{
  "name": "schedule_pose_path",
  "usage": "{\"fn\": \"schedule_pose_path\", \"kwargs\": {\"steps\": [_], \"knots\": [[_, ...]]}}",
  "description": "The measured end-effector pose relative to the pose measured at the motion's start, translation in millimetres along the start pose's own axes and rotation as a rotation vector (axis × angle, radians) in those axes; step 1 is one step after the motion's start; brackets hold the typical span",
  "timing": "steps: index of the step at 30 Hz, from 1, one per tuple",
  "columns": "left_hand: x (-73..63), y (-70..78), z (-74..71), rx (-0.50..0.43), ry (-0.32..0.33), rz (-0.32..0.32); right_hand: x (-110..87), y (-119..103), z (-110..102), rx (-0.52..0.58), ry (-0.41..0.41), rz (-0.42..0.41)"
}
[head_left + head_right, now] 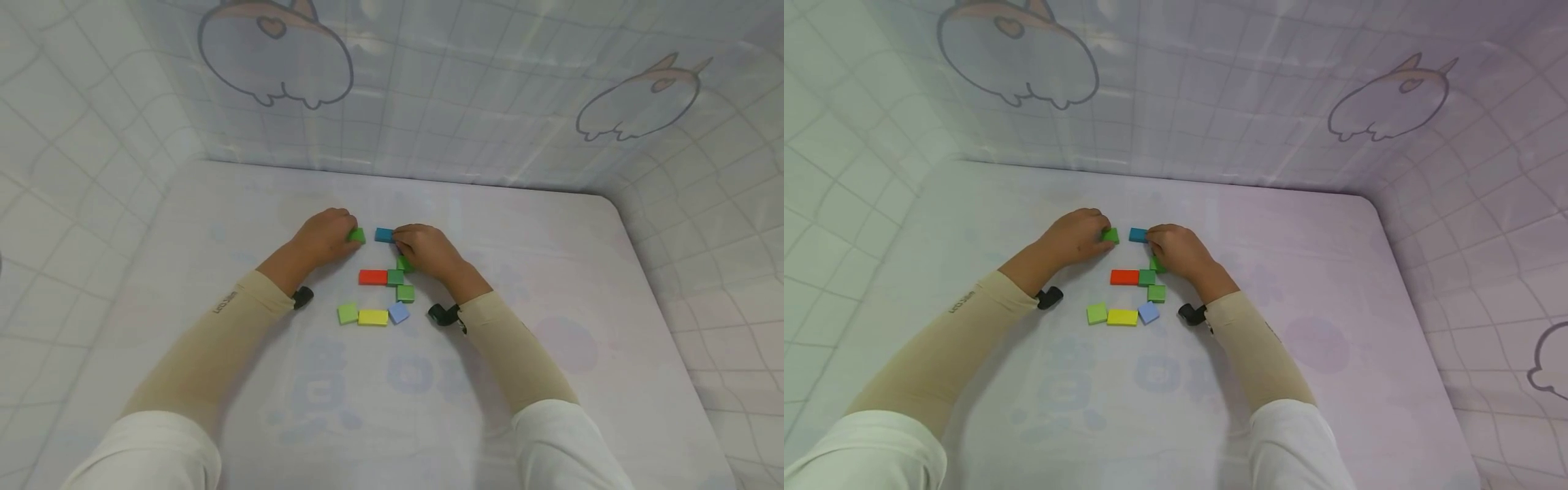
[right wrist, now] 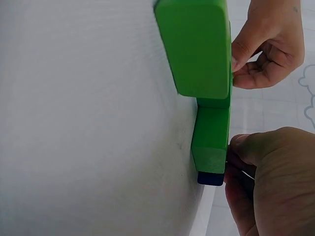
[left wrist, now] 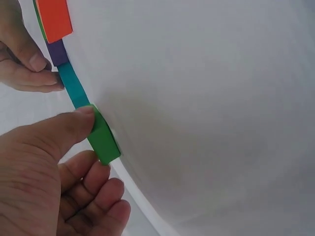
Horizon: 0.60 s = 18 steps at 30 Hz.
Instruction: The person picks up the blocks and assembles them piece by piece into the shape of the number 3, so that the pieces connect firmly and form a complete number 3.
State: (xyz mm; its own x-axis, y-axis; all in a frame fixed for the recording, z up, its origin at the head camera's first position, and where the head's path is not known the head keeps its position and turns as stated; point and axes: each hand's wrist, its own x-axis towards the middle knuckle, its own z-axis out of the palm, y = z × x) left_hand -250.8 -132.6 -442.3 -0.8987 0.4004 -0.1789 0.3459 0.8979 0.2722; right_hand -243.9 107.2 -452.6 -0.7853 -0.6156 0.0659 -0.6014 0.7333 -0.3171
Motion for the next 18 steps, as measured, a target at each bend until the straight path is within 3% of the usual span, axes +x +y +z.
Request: {"fn": "schedule_pose_path", "kwargs": {"steps": [18], "knots": [[3.4,9.6,-2.6,0.04,0.002,-0.024,-0.5,0.5,-1.1,0.011,0.007,-0.016]]}}
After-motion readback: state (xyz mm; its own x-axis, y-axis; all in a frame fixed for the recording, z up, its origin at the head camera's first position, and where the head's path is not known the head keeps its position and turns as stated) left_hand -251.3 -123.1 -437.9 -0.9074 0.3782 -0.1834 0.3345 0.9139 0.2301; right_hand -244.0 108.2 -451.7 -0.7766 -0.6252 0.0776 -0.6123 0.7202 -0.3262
